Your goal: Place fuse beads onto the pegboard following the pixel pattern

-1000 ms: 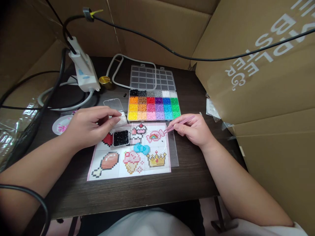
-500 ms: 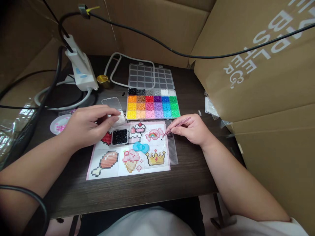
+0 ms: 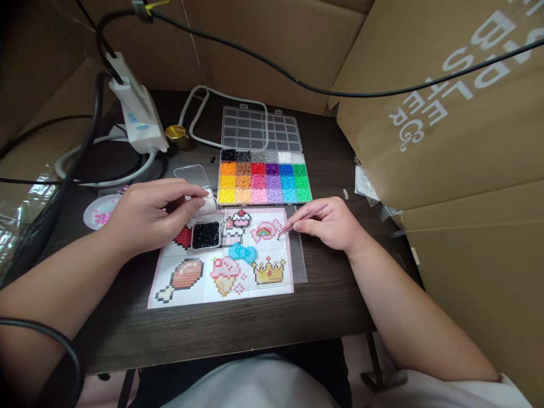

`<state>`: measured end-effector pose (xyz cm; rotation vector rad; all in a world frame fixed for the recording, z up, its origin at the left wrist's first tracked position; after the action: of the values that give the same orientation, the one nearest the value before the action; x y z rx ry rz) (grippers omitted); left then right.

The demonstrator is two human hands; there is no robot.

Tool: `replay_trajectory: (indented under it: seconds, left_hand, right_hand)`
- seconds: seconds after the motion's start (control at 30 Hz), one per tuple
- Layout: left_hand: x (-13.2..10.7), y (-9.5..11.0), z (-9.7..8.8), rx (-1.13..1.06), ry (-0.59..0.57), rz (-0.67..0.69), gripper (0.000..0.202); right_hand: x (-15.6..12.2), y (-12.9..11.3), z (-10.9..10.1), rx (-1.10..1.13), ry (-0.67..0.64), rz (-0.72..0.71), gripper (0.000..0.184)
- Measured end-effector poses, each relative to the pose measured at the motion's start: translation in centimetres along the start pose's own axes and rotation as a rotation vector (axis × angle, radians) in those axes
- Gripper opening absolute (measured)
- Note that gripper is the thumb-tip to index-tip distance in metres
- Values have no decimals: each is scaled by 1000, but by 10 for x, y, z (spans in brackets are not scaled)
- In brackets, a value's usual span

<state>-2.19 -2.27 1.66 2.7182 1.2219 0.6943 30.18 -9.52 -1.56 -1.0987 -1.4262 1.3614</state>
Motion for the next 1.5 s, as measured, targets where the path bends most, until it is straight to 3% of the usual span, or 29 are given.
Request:
replay_trajectory:
  seconds: [1.03, 1.5]
  left_hand:
    - [-1, 3, 1, -2, -41, -42, 21]
    - [0, -2, 4, -3, 85, 78, 19]
  right_hand:
    - [-2, -5, 2, -25, 46, -34, 6]
    - [3, -6, 9, -32, 71, -46, 6]
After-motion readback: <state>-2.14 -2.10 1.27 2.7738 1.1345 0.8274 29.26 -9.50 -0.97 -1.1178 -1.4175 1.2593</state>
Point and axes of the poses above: each hand's wrist, its own x-axis towards the middle knuckle, its own z-axis out of the palm, y = z × x, the point moved 1 cm from there along x, towards the middle knuckle, and after that the axes turned 12 degrees about x, right-handed, at the moved point
